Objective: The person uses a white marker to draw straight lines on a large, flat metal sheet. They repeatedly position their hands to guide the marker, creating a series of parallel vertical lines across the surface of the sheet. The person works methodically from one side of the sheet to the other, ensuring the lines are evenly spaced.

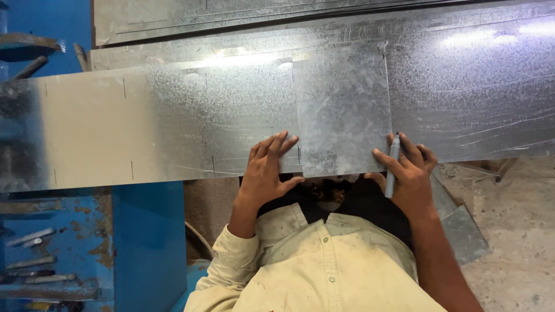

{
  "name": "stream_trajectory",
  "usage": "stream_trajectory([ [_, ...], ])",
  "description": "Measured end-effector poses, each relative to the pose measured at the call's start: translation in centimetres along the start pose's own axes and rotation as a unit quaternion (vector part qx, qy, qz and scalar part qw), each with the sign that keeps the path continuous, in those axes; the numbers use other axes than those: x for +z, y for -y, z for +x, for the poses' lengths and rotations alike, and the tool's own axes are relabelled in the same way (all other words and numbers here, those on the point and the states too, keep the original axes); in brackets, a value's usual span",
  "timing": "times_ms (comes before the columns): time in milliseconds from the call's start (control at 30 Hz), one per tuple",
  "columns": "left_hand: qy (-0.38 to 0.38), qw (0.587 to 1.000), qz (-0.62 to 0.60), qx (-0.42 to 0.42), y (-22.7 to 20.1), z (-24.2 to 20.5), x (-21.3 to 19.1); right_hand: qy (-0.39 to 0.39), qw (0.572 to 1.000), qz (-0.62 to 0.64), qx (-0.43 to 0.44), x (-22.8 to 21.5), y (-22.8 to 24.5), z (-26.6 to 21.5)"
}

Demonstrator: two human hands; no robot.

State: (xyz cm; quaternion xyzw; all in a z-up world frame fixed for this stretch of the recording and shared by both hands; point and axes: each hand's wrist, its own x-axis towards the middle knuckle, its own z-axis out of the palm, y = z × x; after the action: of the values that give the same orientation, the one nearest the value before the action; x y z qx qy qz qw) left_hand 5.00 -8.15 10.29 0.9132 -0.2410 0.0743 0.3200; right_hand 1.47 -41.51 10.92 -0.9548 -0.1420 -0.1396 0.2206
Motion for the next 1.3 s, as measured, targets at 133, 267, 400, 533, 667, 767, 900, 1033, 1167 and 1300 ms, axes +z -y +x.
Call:
stream_trajectory([
  [133, -0.007, 1.000, -0.008, 0.008, 0.3, -0.1, 0.3, 0.001, 1.000, -0.013, 0.009, 0.8, -0.2, -0.7],
  [267, 0.004, 1.000, -0.013, -0.001, 0.5, -0.1, 0.5, -0.011, 1.000, -0.020, -0.006, 1.4, -0.7, -0.8],
  [400, -0.015, 1.000, -0.004, 0.008, 0.7, -0.1, 0.8, -0.018, 1.000, -0.010, -0.003, 1.7, -0.8, -0.8],
  [533, -0.024, 1.000, -0.017, 0.004, 0.6, 0.0, 0.8, -0.017, 1.000, -0.009, -0.002, 2.0, -1.1, -0.7],
  [667, -0.028, 0.999, -0.019, 0.001, 0.3, 0.1, 0.5, -0.015, 1.000, -0.008, -0.002, 2.2, -1.3, -0.6],
  [767, -0.017, 0.999, 0.028, 0.001, 0.1, 0.2, 0.4, -0.023, 1.000, -0.005, -0.006, 2.3, -1.4, -0.6],
  [900, -0.026, 1.000, -0.010, 0.002, 0.4, 0.1, 0.7, -0.018, 1.000, -0.003, -0.003, 2.3, -1.5, -0.6],
  [1033, -0.030, 1.000, -0.003, 0.000, 0.5, -0.2, 1.2, -0.020, 1.000, -0.005, 0.001, 2.4, -1.5, -0.7],
  [1167, -0.036, 0.999, 0.003, 0.010, 0.7, -0.2, 1.5, -0.024, 1.000, 0.001, 0.002, 2.6, -1.7, -0.7],
  [1300, -0.041, 0.999, 0.005, 0.013, 0.8, -0.3, 1.7, -0.023, 1.000, 0.002, 0.002, 2.8, -2.0, -0.9],
])
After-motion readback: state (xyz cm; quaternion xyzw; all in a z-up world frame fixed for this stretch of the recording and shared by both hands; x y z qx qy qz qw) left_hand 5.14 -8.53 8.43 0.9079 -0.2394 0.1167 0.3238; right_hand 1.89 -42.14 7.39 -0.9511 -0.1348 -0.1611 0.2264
